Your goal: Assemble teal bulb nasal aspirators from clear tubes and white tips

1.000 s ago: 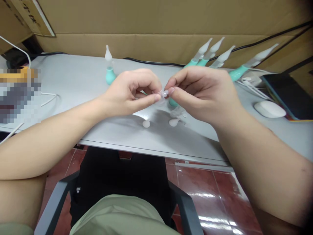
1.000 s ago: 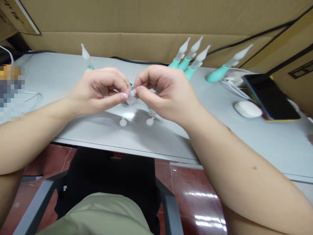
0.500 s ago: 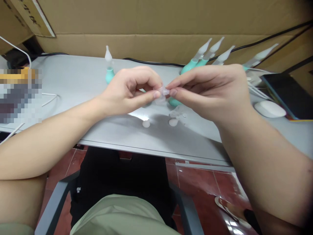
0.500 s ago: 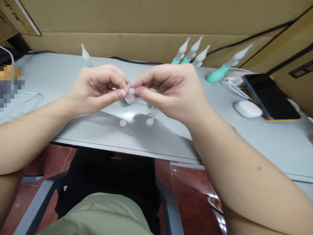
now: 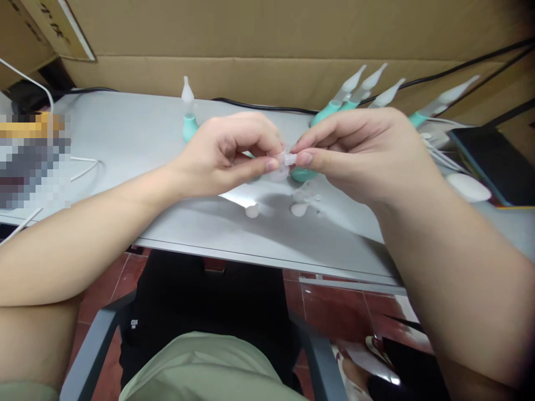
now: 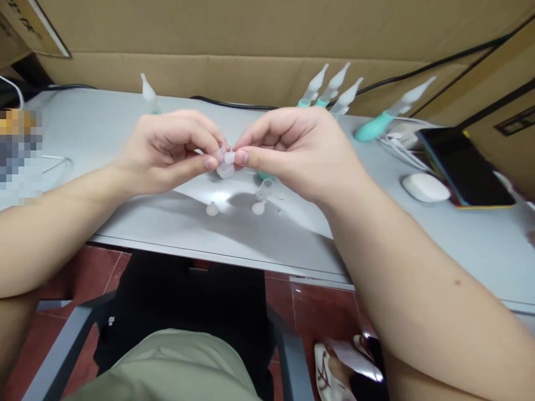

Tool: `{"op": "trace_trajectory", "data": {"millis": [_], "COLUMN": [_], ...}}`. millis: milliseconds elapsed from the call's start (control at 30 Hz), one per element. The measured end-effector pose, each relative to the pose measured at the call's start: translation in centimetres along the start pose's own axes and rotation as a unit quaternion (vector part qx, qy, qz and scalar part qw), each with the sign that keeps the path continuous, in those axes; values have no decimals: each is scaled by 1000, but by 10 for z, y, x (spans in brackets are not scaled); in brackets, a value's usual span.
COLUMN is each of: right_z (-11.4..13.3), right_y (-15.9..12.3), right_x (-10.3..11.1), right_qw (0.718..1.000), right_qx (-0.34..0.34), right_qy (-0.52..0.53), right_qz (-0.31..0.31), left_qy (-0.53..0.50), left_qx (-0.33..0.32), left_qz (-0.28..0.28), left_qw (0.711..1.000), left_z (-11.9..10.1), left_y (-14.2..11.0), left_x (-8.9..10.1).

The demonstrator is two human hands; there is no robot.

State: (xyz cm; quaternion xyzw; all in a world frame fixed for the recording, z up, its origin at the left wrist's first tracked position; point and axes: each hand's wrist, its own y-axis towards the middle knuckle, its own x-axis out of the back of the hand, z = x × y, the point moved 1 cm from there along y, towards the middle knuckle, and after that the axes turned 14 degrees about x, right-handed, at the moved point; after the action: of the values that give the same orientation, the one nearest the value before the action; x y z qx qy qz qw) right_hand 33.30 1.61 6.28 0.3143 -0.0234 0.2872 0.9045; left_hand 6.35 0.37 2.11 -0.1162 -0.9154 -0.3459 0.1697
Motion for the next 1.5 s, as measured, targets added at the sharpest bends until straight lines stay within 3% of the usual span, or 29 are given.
{"op": "trace_trajectory", "data": {"millis": [167,400,600,867,1233,1400,1500], "right_z": [0,-2,-9,-13,-5,-1,2], "right_y": [0,0,0,0,2,3,3], "right_x": [-2,-2,-2,-1,-3,-7,-5], "right_qw": [998,998,997,993,995,994,992], "right_qx": [-18,-21,6,-24,-4,21,7], "right_qy": [52,55,70,96,65,98,118], "right_qz": [31,22,34,69,71,35,49], "left_qy": [-18,-14,-55,-54,-73,-88,-93], "left_qx": [-6,-5,56,41,64,75,62], "left_qz": [17,28,40,70,42,28,30], "left_qw": [1000,999,996,995,994,993,993], "left_z": [4,6,0,0,-7,-3,-8], "left_y": [2,0,0,1,-3,2,5], "left_x": [2,4,-3,2,-8,-8,-7]}}
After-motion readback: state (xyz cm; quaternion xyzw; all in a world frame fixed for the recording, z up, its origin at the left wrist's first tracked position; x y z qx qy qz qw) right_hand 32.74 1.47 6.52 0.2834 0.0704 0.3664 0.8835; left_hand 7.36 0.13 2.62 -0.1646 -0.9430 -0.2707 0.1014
